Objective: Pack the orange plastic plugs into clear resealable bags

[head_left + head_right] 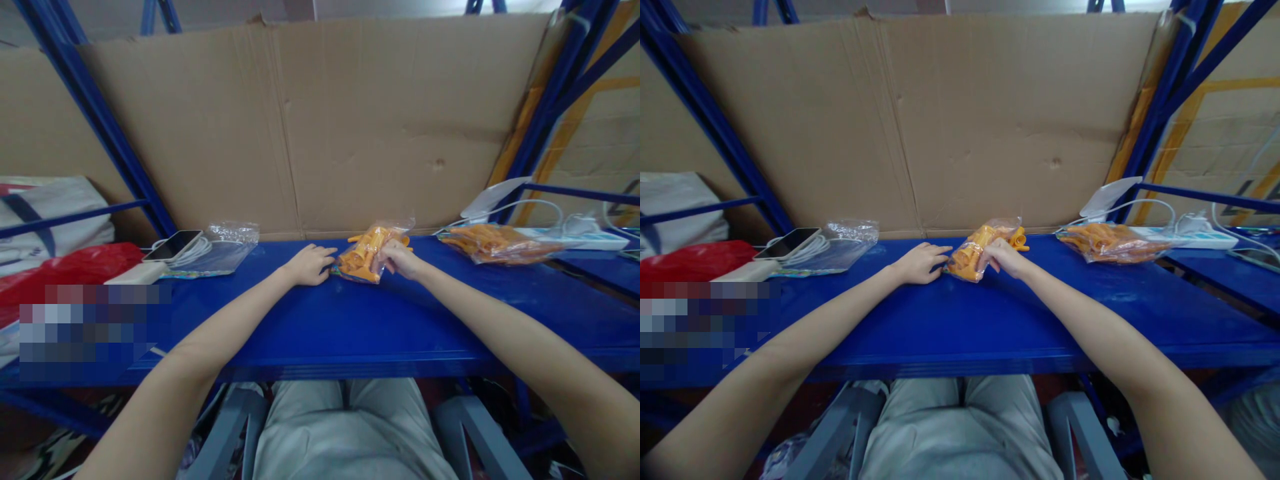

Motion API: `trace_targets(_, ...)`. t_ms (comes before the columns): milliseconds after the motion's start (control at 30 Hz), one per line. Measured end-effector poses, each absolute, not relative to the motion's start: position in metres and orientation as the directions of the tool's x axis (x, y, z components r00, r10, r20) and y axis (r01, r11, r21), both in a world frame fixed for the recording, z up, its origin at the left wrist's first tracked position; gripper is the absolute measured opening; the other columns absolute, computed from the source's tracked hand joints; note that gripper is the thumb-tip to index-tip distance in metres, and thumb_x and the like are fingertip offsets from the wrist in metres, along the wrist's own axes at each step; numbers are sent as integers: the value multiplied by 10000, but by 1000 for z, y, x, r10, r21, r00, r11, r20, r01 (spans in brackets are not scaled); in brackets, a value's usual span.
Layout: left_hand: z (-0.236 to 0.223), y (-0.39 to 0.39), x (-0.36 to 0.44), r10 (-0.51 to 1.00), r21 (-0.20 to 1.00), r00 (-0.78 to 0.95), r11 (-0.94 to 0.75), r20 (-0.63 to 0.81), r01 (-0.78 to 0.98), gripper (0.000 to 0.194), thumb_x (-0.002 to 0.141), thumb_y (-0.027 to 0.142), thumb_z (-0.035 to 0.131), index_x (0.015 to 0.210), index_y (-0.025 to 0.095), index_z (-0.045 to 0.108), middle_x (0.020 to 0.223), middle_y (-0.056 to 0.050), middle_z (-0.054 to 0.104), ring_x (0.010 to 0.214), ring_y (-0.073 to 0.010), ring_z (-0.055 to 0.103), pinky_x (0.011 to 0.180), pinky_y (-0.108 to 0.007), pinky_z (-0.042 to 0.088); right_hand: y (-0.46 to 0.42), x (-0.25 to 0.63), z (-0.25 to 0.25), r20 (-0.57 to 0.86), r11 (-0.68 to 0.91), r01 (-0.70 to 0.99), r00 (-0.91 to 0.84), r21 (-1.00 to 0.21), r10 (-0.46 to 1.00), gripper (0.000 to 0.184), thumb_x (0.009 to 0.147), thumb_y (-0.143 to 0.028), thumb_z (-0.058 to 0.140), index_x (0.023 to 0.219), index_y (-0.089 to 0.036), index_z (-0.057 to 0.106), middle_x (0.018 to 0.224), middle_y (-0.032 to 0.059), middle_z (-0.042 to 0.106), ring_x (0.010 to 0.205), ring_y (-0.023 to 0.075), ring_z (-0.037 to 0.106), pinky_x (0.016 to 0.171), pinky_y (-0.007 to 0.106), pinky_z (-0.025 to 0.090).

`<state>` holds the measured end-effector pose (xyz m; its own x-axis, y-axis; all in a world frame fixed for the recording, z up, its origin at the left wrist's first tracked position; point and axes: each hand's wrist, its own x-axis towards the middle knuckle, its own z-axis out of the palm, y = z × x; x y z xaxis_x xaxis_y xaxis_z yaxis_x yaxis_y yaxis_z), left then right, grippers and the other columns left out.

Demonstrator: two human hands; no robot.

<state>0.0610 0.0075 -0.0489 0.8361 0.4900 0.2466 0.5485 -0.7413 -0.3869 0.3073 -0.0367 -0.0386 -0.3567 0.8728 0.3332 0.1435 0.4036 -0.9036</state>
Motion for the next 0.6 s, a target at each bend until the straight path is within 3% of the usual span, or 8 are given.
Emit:
trace_targets(200, -50, 3, 62, 395, -298, 877, -832, 275, 468, 487, 815, 435, 552, 1196, 131, 573, 1304, -156, 586, 1106, -256, 607, 910, -353, 453, -36, 307, -37, 355, 357, 15, -66, -934, 933, 245, 580, -129, 446, 344, -194, 434, 301, -14, 410, 304, 56, 259, 313, 159, 211)
trace_targets(300, -52, 4, 66, 436, -318, 839, -785, 325, 531, 334, 855, 350, 509, 1095, 139, 606, 1234, -142, 627, 1031, -238, 635, 853, -339, 474, -36, 305, -35, 307, 306, -136, 12, -942, 952, 212, 555, -112, 438, 382, -216, 372, 310, -38, 343, 318, 77, 294, 322, 172, 308)
trace_targets(433, -55, 9, 67, 451, -370, 842, -759, 295, 536, 169, 852, 227, 480, 879, 172, 639, 990, -96, 692, 863, -197, 658, 770, -304, 478, -34, 307, -34, 203, 190, -203, -42, -960, 978, 123, 565, -128, 439, 487, -222, 441, 369, -36, 401, 345, 116, 384, 333, 220, 395)
trace_targets(600, -53, 12, 62, 400, -374, 870, -789, 289, 487, 254, 879, 386, 499, 826, 178, 635, 887, -72, 685, 796, -180, 649, 707, -271, 466, -28, 314, -38, 127, 133, -226, 38, -965, 991, 138, 594, -94, 429, 614, -201, 514, 475, -25, 516, 454, 126, 507, 432, 214, 466)
